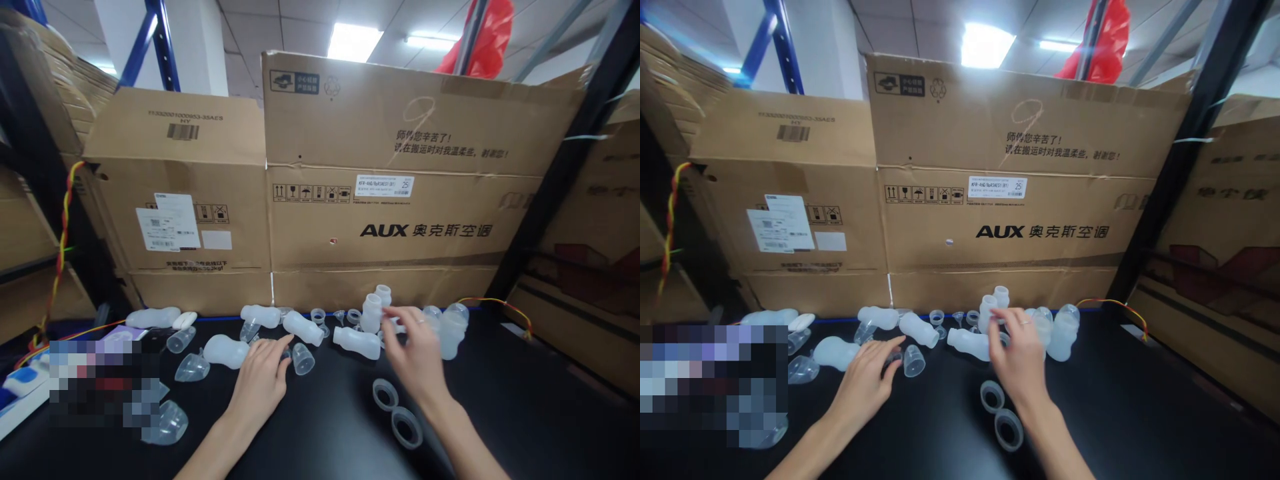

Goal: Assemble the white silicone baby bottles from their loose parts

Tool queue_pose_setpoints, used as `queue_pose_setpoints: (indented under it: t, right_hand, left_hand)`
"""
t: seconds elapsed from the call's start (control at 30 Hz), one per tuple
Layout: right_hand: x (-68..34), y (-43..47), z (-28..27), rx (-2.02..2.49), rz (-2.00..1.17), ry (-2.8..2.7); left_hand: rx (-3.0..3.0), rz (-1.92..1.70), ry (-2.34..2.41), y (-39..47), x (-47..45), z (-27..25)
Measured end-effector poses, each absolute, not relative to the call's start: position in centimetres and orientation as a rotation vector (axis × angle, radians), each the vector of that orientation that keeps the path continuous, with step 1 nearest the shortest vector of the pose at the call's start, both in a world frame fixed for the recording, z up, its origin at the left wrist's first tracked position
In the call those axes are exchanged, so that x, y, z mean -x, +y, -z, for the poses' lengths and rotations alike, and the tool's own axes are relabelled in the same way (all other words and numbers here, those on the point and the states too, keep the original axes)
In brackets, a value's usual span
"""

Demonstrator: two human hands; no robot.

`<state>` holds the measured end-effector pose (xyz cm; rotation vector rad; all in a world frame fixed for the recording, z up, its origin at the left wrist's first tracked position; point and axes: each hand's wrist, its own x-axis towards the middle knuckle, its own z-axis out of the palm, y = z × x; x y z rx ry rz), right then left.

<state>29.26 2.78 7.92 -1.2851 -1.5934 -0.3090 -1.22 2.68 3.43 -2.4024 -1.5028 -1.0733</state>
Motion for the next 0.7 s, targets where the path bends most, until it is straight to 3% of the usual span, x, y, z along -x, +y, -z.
queue_pose_setpoints:
  t: [0.17, 0.33, 0.53, 0.7]
  right_hand:
    - [-25.1, 2.2, -5.7, 1.348, 0.17, -2.09]
    - [-23.5, 1.1, -6.2, 1.274, 0.087, -2.195]
    - [-22.9, 0.2, -6.1, 1.193, -0.26, -2.315]
    - [-22.7, -0.1, -5.8, 1.128, -0.214, -2.183]
  left_hand:
    - [2.389, 1.268, -1.425, 2.1, 0.9, -4.4]
    - [2.721, 1.352, -1.437, 1.0, 0.3, -4.4]
    - [3.069, 1.337, -1.347, -0.7, -0.8, -4.7]
    - [2.607, 1.092, -1.336, 0.5, 1.0, -6.0]
